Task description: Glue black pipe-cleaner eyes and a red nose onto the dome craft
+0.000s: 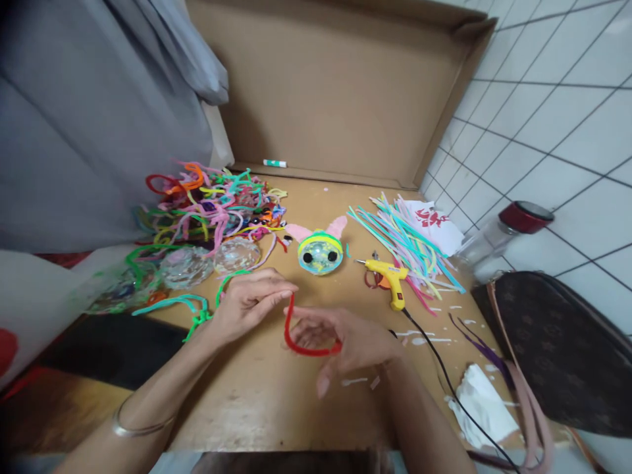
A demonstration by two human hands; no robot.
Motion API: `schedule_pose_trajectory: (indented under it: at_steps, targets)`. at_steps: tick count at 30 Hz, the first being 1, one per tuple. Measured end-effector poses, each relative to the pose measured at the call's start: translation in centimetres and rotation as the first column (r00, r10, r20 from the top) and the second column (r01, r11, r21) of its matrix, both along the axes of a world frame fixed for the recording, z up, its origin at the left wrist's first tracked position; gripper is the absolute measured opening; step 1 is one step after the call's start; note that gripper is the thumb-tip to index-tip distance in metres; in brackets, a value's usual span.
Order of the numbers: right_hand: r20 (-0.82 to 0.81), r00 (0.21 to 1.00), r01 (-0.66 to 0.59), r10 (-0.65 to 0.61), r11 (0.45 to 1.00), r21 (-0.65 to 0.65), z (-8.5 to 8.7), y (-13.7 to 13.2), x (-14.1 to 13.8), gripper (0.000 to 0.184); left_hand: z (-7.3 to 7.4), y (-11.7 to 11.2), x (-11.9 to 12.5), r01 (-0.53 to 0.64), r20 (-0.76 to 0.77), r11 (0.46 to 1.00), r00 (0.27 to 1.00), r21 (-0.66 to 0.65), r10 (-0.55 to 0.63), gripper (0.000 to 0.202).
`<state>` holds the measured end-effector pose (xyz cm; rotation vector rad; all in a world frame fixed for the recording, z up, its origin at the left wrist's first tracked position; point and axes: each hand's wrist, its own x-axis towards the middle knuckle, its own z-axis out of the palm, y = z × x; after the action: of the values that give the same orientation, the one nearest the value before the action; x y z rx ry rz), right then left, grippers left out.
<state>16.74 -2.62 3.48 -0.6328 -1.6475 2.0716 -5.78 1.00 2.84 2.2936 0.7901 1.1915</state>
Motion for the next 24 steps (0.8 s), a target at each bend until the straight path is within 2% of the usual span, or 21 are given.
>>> schedule_pose_trajectory:
  at_steps: [3, 6, 8, 10, 13, 16, 19, 21, 24]
  targets:
    - [-0.144, 0.983, -0.118, 0.112, 0.992, -0.036, 0.1, -0.1, 0.5, 0.106, -0.1, 0.3, -0.3, -0.035, 0.012, 0.998, 0.999, 0.05, 0.035, 0.017]
    - [-0.172, 0.973, -0.174, 0.154, 0.978, -0.111, 0.1, -0.1, -0.1, 0.103, -0.1, 0.5, -0.6, -0.088, 0.003, 0.992, 0.996, 0.092, 0.088, 0.018]
    - [-0.123, 0.99, -0.097, 0.073, 0.974, -0.205, -0.1, -0.1, -1.2, 0.094, -0.1, 0.6, -0.7, -0.11, 0.005, 0.986, 0.994, 0.123, 0.111, 0.017]
    - [-0.047, 0.993, 0.093, -0.109, 0.96, -0.263, -0.5, -0.1, -2.4, 0.075, -0.2, 0.5, -0.6, -0.089, 0.01, 0.983, 0.996, 0.163, 0.088, 0.016]
    - [0.003, 0.939, 0.333, -0.345, 0.905, -0.265, -1.3, 0.0, -3.9, 0.046, -0.5, 0.3, -0.1, -0.017, -0.039, 0.975, 0.999, 0.22, 0.026, 0.016]
    - [-0.011, 0.871, 0.467, -0.491, 0.835, -0.292, -1.9, 0.0, -4.5, 0.035, -1.0, 0.1, 0.5, -0.008, -0.115, 0.978, 0.993, 0.207, 0.032, 0.017]
    - [0.029, 0.824, 0.551, -0.566, 0.789, -0.27, -1.9, -0.2, -4.3, 0.033, -1.2, 0.4, 0.3, -0.034, -0.146, 0.992, 0.988, 0.123, 0.052, 0.022]
    - [0.056, 0.822, 0.561, -0.567, 0.788, -0.251, -1.7, -0.3, -3.8, 0.034, -1.1, 1.0, -0.5, -0.111, -0.105, 0.992, 0.988, 0.051, 0.116, 0.025]
    - [0.081, 0.827, 0.558, -0.556, 0.794, -0.243, -1.4, -0.3, -2.8, 0.036, -0.9, 1.9, -2.0, -0.356, 0.055, 0.934, 0.932, -0.042, 0.357, 0.026]
